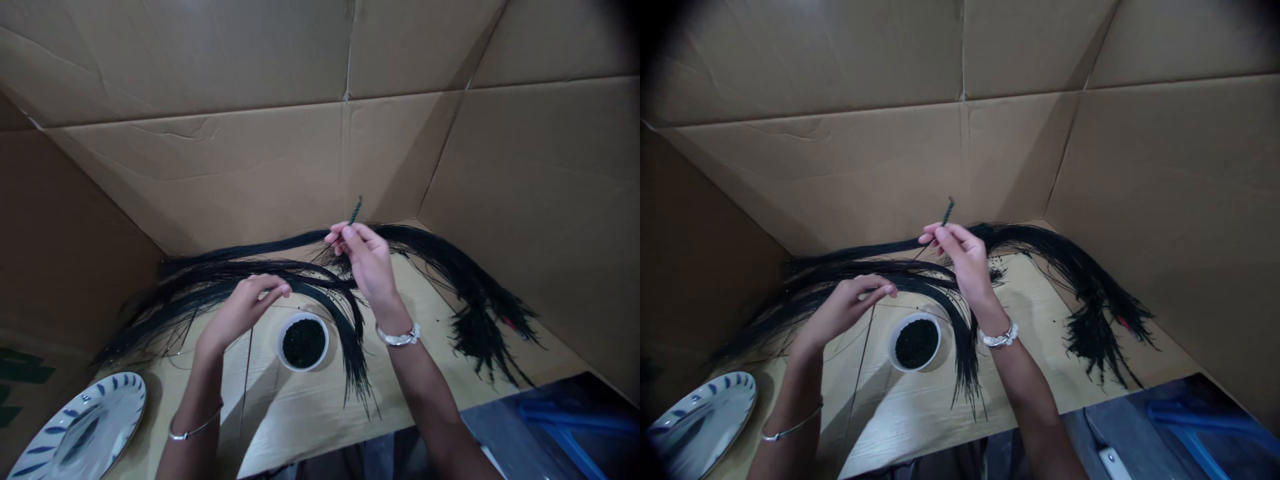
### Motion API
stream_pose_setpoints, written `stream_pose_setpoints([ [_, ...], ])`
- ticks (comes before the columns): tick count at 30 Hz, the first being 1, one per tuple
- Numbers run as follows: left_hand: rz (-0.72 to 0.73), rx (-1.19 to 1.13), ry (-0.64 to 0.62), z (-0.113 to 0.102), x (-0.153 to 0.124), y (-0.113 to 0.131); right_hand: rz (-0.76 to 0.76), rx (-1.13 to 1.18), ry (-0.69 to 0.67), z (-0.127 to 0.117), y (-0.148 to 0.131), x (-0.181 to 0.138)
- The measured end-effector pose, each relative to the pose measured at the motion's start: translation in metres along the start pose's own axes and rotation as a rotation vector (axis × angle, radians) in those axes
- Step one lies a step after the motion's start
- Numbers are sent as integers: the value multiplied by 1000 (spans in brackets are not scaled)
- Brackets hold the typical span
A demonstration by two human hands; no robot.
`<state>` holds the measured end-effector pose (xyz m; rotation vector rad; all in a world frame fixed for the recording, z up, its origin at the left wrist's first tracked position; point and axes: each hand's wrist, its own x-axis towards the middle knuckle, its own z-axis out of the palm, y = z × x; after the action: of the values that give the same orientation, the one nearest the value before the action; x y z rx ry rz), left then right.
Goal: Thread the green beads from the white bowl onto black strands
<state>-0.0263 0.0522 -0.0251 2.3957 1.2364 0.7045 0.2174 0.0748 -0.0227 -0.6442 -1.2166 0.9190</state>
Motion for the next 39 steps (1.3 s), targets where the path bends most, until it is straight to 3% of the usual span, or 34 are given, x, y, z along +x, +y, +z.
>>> stream_pose_setpoints([
  [3, -12, 6, 29, -8, -2, -4, -61, -15, 176, -39, -2, 14],
  [7, -66, 0, -49, -16, 7, -20, -82, 9, 399, -130, -2, 39],
  [12, -168, 4, -176, -27, 34, -68, -186, -102, 599, -255, -12, 56],
  [17, -259, 11, -174, -37, 60, -116, -186, -122, 713, -326, -24, 48],
  [22, -298, 58, -174, -39, 91, -153, -333, -294, 740, -361, -23, 36],
  [24, -333, 57, -80, -31, 112, -163, -354, -467, 751, -364, -20, 32],
  [29, -377, -49, 275, 15, 188, -152, -474, -857, 713, -360, -5, 19],
  [31, -328, 10, 319, 43, 219, -134, -467, -1144, 545, -364, 4, 10],
  [33, -295, 131, 279, 75, 243, -115, -394, -1384, 332, -374, 14, -1],
  [35, -290, 289, 24, 106, 258, -97, -216, -1562, 113, -386, 21, -13],
  [36, -282, 318, -40, 118, 262, -91, -117, -1632, 30, -391, 23, -18],
  [39, -190, 511, -98, 141, 265, -77, 21, -1720, 1, -387, 19, -30],
])
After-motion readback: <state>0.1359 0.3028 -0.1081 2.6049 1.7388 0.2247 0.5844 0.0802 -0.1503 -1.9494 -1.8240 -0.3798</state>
